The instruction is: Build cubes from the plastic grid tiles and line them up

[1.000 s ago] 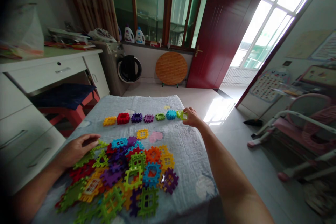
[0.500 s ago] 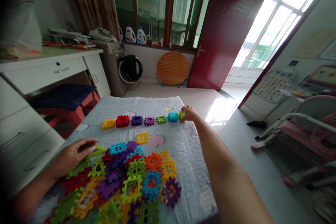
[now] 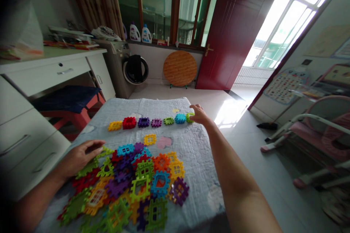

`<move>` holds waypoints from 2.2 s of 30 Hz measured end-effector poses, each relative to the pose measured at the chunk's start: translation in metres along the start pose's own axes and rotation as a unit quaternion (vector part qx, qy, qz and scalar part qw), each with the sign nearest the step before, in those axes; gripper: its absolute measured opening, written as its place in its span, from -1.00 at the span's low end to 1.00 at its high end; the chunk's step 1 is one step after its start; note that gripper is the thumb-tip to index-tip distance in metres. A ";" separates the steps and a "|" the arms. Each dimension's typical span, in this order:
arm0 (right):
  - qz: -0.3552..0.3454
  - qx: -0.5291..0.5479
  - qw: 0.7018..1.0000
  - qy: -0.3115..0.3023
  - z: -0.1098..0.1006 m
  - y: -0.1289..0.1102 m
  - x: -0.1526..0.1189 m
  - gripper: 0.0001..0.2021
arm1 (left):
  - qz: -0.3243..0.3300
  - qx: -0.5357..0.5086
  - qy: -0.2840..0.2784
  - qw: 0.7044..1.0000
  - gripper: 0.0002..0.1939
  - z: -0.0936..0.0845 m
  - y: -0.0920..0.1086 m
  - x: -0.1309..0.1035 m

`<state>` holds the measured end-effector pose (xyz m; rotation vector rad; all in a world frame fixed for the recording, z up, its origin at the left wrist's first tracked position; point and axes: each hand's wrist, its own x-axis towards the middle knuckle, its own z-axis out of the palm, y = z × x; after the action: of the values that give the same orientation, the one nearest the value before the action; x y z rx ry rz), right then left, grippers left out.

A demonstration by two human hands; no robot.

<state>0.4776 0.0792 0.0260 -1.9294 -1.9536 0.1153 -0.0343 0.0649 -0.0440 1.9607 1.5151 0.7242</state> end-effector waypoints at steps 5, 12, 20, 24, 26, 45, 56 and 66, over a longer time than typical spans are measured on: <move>-0.076 0.093 0.986 -0.116 0.008 -0.062 -0.046 -0.69 | -0.006 0.010 0.011 1.000 -0.50 -0.002 0.004 -0.002; -0.223 0.062 0.960 -0.157 0.051 -0.137 -0.068 -0.63 | -0.012 -0.046 0.025 0.999 -0.48 -0.004 0.012 -0.005; -0.268 0.061 0.952 -0.134 0.077 -0.166 -0.047 -0.80 | -0.016 -0.080 0.031 0.996 -0.48 -0.005 0.020 -0.010; -0.171 0.128 0.974 -0.079 0.067 -0.155 -0.048 -0.79 | -0.012 -0.092 0.025 0.995 -0.45 -0.004 0.018 -0.009; -0.135 0.151 0.976 -0.081 0.065 -0.146 -0.049 -0.78 | -0.010 -0.091 0.020 0.996 -0.45 -0.004 0.015 -0.009; -0.133 0.079 0.957 -0.245 0.001 -0.109 -0.131 -0.61 | -0.003 -0.064 0.009 0.998 -0.46 -0.001 0.010 -0.005; -0.106 0.093 0.966 -0.217 0.020 -0.108 -0.132 -0.59 | 0.010 -0.044 0.009 0.999 -0.47 0.001 0.004 -0.004; -0.056 0.139 0.966 -0.212 0.034 -0.098 -0.113 -0.75 | 0.004 -0.057 0.001 0.998 -0.48 0.001 0.002 -0.004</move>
<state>0.3707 -0.0284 0.0024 -1.7061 -2.1612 0.7850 -0.0330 0.0607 -0.0434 1.8833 1.4348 0.7982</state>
